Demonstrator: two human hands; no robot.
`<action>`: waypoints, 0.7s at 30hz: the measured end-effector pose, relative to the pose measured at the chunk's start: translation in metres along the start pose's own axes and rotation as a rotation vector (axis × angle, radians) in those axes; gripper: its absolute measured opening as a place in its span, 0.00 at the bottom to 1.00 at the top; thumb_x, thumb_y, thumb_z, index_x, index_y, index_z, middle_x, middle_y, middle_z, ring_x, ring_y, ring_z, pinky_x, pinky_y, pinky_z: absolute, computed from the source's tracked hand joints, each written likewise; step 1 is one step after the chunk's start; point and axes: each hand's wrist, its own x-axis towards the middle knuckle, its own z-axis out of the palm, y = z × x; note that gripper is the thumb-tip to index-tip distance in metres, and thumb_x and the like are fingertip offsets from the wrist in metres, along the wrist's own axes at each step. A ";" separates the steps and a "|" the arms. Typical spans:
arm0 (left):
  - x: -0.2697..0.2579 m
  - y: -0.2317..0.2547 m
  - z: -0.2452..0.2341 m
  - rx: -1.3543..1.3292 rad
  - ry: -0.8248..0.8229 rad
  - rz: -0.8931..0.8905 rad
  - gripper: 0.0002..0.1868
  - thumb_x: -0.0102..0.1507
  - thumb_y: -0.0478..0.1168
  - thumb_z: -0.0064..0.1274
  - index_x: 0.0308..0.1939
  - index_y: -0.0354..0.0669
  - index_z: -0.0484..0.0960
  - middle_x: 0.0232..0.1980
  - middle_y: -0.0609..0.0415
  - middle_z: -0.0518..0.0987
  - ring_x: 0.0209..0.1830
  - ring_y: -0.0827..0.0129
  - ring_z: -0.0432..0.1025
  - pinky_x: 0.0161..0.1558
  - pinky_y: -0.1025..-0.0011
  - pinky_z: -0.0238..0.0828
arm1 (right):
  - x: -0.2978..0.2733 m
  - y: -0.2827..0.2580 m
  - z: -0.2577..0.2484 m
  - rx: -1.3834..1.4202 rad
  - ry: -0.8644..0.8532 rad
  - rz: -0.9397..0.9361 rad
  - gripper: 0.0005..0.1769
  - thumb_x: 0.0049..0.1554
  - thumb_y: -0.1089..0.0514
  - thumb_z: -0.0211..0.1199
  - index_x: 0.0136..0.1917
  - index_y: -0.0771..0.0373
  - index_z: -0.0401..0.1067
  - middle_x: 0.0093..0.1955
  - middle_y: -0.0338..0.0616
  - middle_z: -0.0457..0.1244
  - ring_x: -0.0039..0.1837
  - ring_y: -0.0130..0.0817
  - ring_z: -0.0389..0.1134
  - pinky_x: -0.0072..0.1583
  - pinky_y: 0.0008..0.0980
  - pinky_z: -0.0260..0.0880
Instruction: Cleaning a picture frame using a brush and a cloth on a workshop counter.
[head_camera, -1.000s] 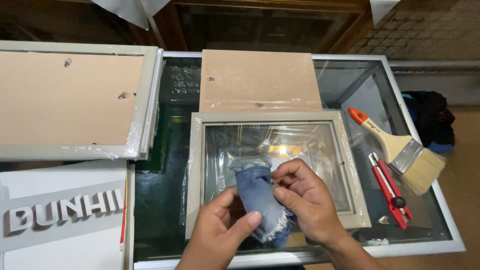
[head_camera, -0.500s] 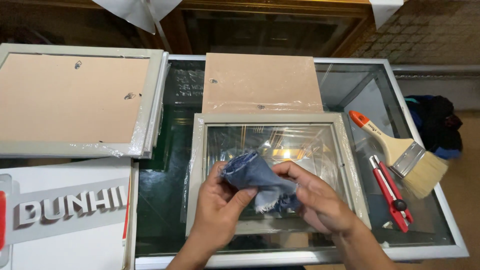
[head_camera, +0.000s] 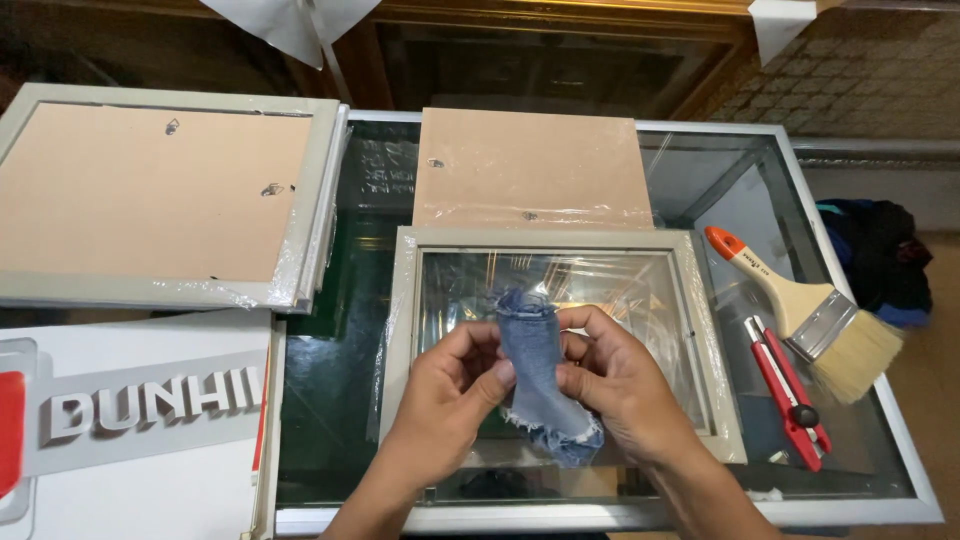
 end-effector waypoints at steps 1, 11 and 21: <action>0.000 -0.002 0.000 -0.001 -0.001 -0.002 0.15 0.65 0.40 0.57 0.54 0.38 0.79 0.45 0.52 0.81 0.43 0.70 0.74 0.43 0.71 0.74 | 0.000 0.002 -0.001 0.000 0.002 0.001 0.27 0.52 0.58 0.72 0.63 0.64 0.67 0.45 0.49 0.71 0.38 0.29 0.68 0.37 0.26 0.66; -0.001 0.002 -0.001 0.005 0.084 -0.125 0.05 0.66 0.32 0.56 0.37 0.41 0.75 0.33 0.54 0.76 0.34 0.70 0.71 0.36 0.67 0.75 | -0.001 0.000 0.002 -0.183 0.180 -0.058 0.06 0.56 0.64 0.66 0.47 0.65 0.72 0.41 0.43 0.66 0.40 0.28 0.65 0.42 0.27 0.65; 0.005 0.053 0.002 0.695 0.270 -0.391 0.18 0.63 0.44 0.60 0.56 0.53 0.77 0.37 0.63 0.84 0.36 0.74 0.79 0.43 0.70 0.76 | -0.004 0.011 0.013 -0.694 0.458 -0.592 0.05 0.61 0.65 0.57 0.52 0.66 0.67 0.53 0.50 0.67 0.56 0.37 0.70 0.60 0.31 0.71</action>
